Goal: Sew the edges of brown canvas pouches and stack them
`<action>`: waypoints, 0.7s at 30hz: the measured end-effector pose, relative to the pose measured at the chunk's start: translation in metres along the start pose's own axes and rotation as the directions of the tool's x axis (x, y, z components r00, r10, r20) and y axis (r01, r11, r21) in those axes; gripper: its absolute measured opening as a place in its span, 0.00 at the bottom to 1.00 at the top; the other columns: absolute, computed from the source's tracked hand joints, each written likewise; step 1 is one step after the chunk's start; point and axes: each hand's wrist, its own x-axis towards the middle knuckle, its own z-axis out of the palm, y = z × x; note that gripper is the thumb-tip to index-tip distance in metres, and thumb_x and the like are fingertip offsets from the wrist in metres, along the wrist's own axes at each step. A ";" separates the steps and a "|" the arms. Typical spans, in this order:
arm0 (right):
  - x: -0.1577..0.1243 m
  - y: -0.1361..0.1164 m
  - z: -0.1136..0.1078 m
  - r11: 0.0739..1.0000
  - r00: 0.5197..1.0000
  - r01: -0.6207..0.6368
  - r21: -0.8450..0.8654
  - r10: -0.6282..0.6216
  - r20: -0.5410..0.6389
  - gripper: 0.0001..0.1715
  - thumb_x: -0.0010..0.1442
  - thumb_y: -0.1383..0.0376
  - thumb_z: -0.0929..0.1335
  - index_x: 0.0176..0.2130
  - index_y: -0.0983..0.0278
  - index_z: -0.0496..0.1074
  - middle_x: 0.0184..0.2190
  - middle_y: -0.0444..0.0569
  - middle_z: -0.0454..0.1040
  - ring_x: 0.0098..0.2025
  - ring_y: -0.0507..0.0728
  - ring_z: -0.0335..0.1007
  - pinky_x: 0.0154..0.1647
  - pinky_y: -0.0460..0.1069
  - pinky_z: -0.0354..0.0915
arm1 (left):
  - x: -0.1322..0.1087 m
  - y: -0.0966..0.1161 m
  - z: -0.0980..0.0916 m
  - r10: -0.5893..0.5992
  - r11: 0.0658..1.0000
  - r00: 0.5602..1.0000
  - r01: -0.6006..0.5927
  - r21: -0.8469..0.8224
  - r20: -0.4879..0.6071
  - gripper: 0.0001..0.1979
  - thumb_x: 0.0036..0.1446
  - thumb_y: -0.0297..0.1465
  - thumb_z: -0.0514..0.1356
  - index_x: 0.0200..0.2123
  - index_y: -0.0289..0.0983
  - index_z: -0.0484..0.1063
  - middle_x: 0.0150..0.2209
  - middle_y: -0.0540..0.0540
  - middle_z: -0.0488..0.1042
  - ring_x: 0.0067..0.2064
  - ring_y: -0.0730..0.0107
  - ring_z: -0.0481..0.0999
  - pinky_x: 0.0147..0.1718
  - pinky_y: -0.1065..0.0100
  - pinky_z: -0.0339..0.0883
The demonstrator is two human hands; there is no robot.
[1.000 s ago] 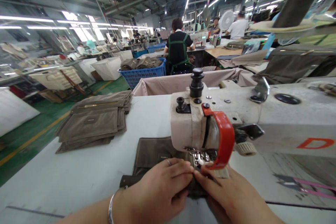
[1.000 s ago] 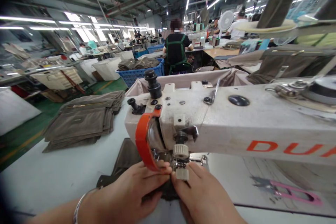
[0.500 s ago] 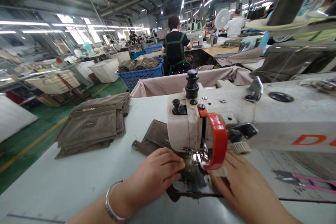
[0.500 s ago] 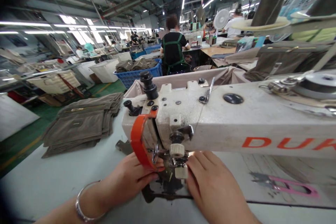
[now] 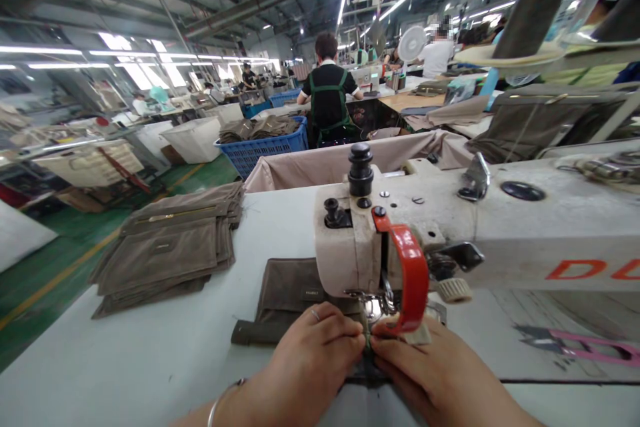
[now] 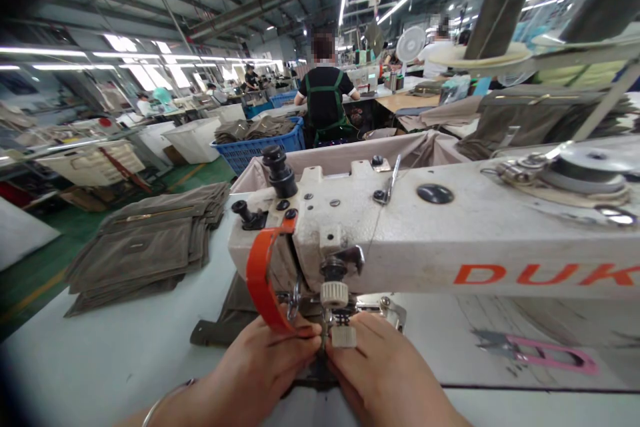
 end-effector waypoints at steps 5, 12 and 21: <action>-0.002 0.003 0.002 0.999 0.999 -0.033 -0.004 0.033 0.028 0.16 0.68 0.70 0.59 0.42 0.62 0.75 0.38 0.50 0.77 0.37 0.58 0.72 0.36 0.52 0.72 | 0.002 -0.005 0.004 -0.024 0.999 0.999 0.024 -0.037 0.021 0.09 0.67 0.25 0.51 0.41 0.37 0.70 0.40 0.50 0.79 0.42 0.72 0.77 0.44 0.68 0.72; 0.006 0.007 0.004 0.996 1.000 -0.026 -0.082 0.027 0.005 0.16 0.64 0.74 0.60 0.42 0.62 0.75 0.38 0.51 0.78 0.38 0.58 0.73 0.39 0.52 0.73 | 0.012 -0.008 0.005 -0.159 0.987 0.987 0.160 -0.036 0.020 0.09 0.65 0.23 0.54 0.40 0.39 0.74 0.40 0.51 0.80 0.43 0.71 0.78 0.46 0.68 0.72; 0.012 0.011 0.007 0.995 0.998 -0.067 -0.076 0.066 -0.025 0.15 0.64 0.75 0.61 0.42 0.66 0.74 0.39 0.55 0.77 0.39 0.58 0.73 0.40 0.51 0.73 | 0.018 -0.018 0.009 -0.239 0.971 0.969 0.237 -0.035 -0.058 0.05 0.60 0.25 0.60 0.34 0.39 0.76 0.34 0.51 0.79 0.39 0.66 0.77 0.44 0.65 0.72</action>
